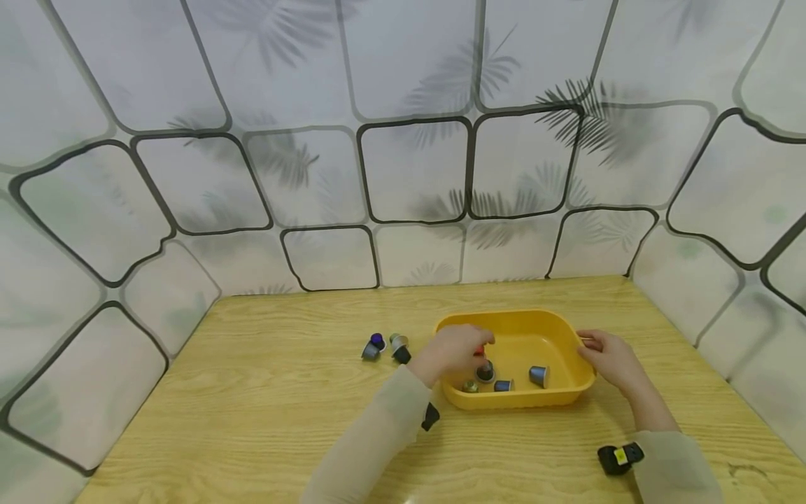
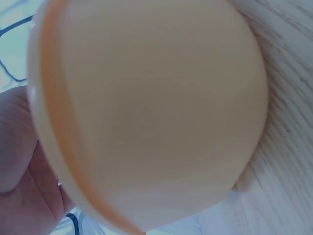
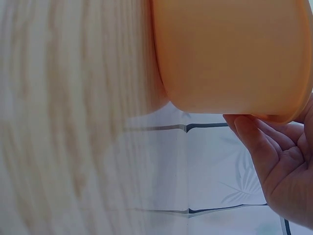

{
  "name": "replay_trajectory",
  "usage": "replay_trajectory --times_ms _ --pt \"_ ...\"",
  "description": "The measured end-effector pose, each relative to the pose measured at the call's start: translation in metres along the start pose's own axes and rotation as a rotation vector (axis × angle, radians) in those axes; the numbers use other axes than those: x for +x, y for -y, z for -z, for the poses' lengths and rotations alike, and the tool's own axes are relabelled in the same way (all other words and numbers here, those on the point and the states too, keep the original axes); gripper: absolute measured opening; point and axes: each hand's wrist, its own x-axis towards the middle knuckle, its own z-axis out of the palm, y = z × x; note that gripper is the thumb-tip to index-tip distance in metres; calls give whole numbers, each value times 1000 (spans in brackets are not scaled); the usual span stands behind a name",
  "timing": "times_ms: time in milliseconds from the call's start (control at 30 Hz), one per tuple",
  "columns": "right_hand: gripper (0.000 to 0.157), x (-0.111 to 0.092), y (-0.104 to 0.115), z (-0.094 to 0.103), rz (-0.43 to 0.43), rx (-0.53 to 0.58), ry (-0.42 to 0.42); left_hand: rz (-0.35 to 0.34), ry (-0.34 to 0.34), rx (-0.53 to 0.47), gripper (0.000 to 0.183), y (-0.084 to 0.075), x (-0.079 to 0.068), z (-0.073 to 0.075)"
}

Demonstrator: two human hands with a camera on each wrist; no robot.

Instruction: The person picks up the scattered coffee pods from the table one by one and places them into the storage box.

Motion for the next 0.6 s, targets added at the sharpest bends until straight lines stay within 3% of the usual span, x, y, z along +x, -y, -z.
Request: replay_trajectory --times_ms 267,600 --pt "43 -1 1 -1 -4 -1 9 -25 -74 -28 36 7 -7 -1" --pt "43 -1 1 0 -8 7 8 -5 -193 -223 35 19 -21 -6"
